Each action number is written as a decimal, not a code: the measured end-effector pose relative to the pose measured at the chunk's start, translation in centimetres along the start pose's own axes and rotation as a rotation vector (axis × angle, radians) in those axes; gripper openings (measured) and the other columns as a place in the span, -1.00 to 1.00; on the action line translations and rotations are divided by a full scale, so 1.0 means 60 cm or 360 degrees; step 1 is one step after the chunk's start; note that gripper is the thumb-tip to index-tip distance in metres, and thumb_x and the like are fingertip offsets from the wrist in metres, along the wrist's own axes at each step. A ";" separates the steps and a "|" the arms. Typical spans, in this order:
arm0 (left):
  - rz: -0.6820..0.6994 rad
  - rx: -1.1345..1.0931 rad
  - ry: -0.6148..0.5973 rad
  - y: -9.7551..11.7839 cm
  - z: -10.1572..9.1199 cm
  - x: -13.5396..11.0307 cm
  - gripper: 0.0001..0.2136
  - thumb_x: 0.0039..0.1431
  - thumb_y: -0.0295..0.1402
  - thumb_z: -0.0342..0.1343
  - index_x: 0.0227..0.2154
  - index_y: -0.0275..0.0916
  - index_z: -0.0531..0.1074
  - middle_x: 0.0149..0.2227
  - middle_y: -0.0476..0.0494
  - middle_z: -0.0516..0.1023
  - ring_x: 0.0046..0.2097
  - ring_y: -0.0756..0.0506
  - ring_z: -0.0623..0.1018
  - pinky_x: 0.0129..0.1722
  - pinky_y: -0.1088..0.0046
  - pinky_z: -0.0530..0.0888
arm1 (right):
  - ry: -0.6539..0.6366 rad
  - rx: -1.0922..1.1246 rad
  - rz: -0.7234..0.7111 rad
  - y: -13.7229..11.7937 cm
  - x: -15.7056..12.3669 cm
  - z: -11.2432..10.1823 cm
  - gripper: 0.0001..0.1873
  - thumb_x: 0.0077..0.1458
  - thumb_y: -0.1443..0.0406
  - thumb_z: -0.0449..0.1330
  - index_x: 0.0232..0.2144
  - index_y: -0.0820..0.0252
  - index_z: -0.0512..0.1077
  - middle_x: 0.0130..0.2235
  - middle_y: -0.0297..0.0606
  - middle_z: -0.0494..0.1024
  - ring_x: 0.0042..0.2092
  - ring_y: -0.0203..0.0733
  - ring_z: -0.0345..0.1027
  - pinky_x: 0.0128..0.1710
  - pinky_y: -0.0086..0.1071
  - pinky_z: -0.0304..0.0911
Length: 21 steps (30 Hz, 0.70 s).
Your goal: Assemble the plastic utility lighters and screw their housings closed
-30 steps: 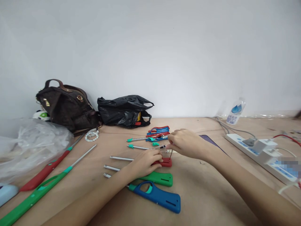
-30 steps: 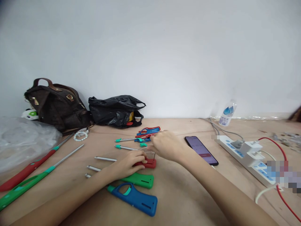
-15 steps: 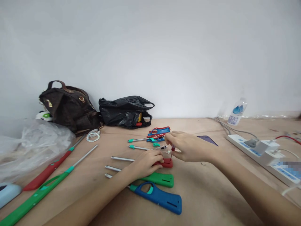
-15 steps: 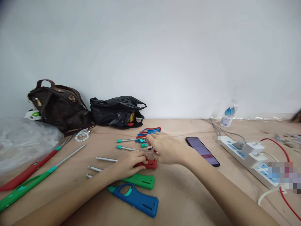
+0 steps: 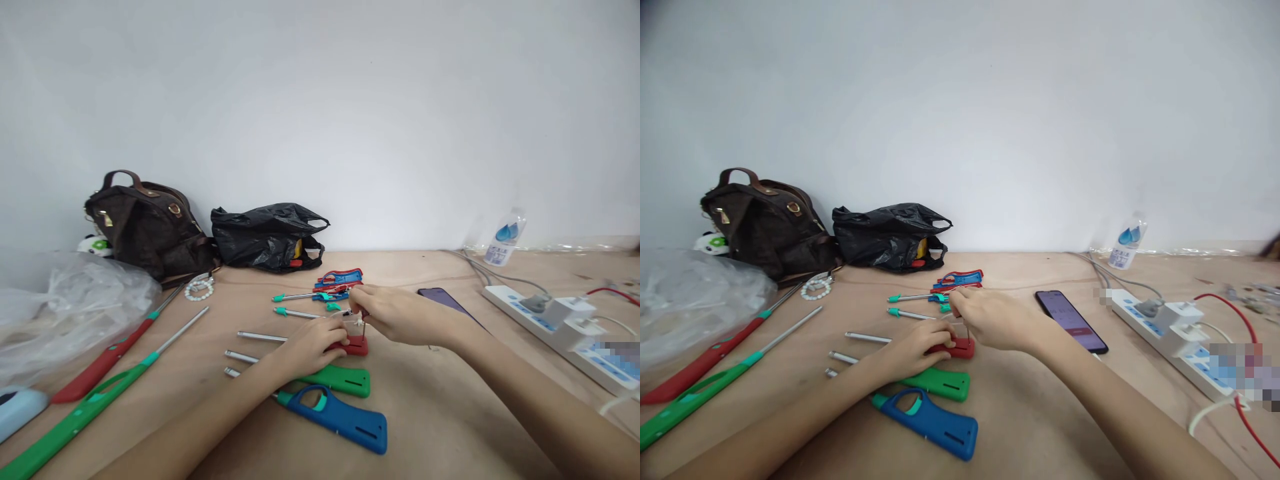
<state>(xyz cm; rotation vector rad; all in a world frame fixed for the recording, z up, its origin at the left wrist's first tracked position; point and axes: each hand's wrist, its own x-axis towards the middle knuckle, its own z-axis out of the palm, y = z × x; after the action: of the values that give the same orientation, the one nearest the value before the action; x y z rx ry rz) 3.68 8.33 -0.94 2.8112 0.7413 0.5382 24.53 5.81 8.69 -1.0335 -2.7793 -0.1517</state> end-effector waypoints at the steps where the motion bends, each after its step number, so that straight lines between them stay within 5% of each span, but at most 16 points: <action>1: 0.0000 0.0008 -0.0007 0.000 0.000 0.000 -0.98 0.18 -0.47 0.09 -0.32 -0.25 0.39 -0.19 -0.14 0.46 -0.16 -0.14 0.47 -0.17 0.36 0.39 | -0.0021 -0.0037 0.0033 0.001 0.002 0.000 -0.90 0.12 0.46 0.12 -0.28 0.26 0.36 -0.26 -0.20 0.52 -0.33 -0.22 0.37 -0.44 -0.43 0.09; 6: 0.0005 0.0007 -0.0022 0.001 -0.001 0.000 -0.97 0.18 -0.47 0.11 -0.31 -0.26 0.40 -0.15 -0.16 0.46 -0.11 -0.16 0.46 -0.12 0.34 0.39 | -0.0062 -0.0266 0.0198 0.003 0.007 0.001 -0.79 0.20 0.23 0.12 -0.42 0.26 0.38 -0.42 -0.16 0.53 -0.39 -0.13 0.39 -0.46 -0.37 0.07; 12: 0.0004 0.0002 0.0003 0.003 -0.002 0.000 -0.97 0.20 -0.45 0.07 -0.32 -0.25 0.40 -0.19 -0.15 0.47 -0.17 -0.13 0.47 -0.19 0.37 0.39 | 0.0012 -0.0089 0.0022 0.005 -0.003 -0.001 -0.94 0.14 0.45 0.12 -0.34 0.25 0.37 -0.28 -0.20 0.52 -0.33 -0.24 0.37 -0.41 -0.43 0.13; 17: 0.0002 -0.0008 0.0003 0.001 -0.002 0.000 -0.98 0.20 -0.44 0.08 -0.32 -0.25 0.40 -0.18 -0.14 0.46 -0.17 -0.13 0.47 -0.19 0.38 0.39 | -0.0032 -0.0378 0.0201 0.014 0.011 0.006 -0.79 0.16 0.30 0.17 -0.50 0.26 0.39 -0.44 -0.14 0.53 -0.41 -0.13 0.39 -0.46 -0.36 0.09; 21: -0.0002 -0.0011 -0.0010 0.001 -0.002 0.000 -0.99 0.20 -0.45 0.09 -0.33 -0.26 0.39 -0.19 -0.14 0.45 -0.18 -0.13 0.47 -0.19 0.39 0.39 | 0.0014 -0.0193 0.0091 0.016 -0.002 0.001 -0.95 0.17 0.36 0.14 -0.30 0.27 0.38 -0.28 -0.15 0.54 -0.31 -0.16 0.41 -0.40 -0.39 0.15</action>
<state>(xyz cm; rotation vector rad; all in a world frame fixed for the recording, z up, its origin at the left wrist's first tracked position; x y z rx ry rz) 3.67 8.32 -0.84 2.8048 0.7384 0.5301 25.23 6.45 8.65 -1.1360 -2.7587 -0.3202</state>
